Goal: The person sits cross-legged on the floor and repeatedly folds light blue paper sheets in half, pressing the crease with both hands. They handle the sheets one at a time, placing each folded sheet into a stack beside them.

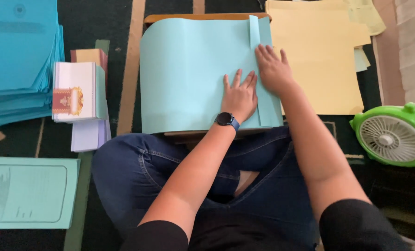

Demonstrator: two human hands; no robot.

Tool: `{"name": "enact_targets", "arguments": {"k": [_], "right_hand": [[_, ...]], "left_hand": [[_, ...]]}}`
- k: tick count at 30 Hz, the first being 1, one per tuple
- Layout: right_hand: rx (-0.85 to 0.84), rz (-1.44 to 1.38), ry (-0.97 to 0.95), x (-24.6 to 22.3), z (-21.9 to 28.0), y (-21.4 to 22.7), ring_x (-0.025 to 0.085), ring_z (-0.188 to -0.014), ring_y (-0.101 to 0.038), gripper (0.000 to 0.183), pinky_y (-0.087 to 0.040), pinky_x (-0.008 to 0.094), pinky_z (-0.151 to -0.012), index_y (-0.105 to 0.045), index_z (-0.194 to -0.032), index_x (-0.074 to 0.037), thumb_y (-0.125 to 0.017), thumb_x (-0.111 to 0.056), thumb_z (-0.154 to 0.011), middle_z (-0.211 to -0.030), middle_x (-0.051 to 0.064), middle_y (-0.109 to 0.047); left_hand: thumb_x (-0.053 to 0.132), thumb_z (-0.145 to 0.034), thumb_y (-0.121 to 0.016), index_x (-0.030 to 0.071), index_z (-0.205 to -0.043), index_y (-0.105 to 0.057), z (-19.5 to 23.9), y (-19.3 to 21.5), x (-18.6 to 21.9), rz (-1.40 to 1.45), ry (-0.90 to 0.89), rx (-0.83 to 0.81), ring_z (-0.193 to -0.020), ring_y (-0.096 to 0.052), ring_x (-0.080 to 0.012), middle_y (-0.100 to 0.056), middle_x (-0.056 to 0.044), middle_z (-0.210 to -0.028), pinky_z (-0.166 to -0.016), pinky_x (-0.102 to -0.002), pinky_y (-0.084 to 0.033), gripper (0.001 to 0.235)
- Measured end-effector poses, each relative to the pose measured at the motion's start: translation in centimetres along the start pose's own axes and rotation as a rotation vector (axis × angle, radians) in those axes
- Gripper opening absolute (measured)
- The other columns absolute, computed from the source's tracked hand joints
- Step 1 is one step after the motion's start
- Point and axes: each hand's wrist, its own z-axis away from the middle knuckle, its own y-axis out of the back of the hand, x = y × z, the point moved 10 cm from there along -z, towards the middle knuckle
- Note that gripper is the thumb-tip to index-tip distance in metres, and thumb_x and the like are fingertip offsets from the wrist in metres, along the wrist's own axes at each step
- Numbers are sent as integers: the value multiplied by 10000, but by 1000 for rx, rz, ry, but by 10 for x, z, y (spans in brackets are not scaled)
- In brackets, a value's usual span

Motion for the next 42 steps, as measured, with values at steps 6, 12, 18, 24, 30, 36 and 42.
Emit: {"name": "enact_targets", "arguments": {"k": [6, 12, 18, 24, 30, 36, 42], "right_hand": [[-4, -161, -39, 9, -68, 25, 247, -1599, -82, 619, -28, 525, -1266, -169, -1659, -83, -171, -248, -1063, -1739, 73, -134], [15, -130, -35, 3, -73, 32, 242, -1601, -23, 625, -8, 454, -1287, -114, -1665, -78, -185, -314, -1091, -1745, 80, -84], [19, -111, -10, -8, -10, 18, 257, -1606, -56, 657, -38, 456, -1284, -94, -1663, -66, -167, -361, -1081, -1744, 114, -86], [232, 10, 152, -19, 88, -21, 321, -1577, -238, 653, -152, 512, -1263, -250, -1659, -51, -286, -282, -1049, -1712, 155, -266], [153, 62, 73, -32, 141, -32, 246, -1597, -224, 701, -199, 486, -1276, -267, -1673, -150, -359, -325, -1001, -1745, 62, -225], [80, 112, 71, -3, 48, -35, 303, -1591, -239, 692, -221, 535, -1266, -254, -1678, -110, -320, -442, -1075, -1722, 143, -266], [25, 33, -16, 6, -67, -11, 291, -1614, -117, 721, -124, 541, -1290, -177, -1690, -98, -193, -523, -1107, -1748, 138, -149]], "left_hand": [[251, -951, -529, 160, -1471, -555, 0, 2, -4, -35, 44, -25, -1509, -359, -319, -493, -57, -1575, -1193, -662, -278, 528], [169, -941, -487, 223, -1483, -543, -1, -1, -15, -55, 151, -17, -1516, -335, -390, -433, -131, -1608, -1217, -668, -242, 547], [117, -952, -424, 61, -1434, -546, -4, -12, -24, -7, 169, 66, -1487, -395, -334, -504, -110, -1557, -1222, -623, -267, 500], [212, -957, -435, 147, -1522, -471, -7, -33, -28, -44, 163, -48, -1529, -322, -312, -413, -70, -1631, -1225, -613, -212, 570], [407, -1091, -339, 246, -1655, -271, -3, -50, -33, -6, 71, -364, -1607, -74, -365, -123, -76, -1748, -1257, -669, -46, 590], [345, -1092, -310, 218, -1631, -335, 10, -12, -27, -35, -8, -304, -1597, -152, -365, -194, -119, -1727, -1267, -627, -95, 555], [209, -1049, -350, 203, -1593, -397, 6, -11, -32, 32, -7, -220, -1578, -251, -358, -308, -121, -1688, -1261, -620, -194, 546]]}}
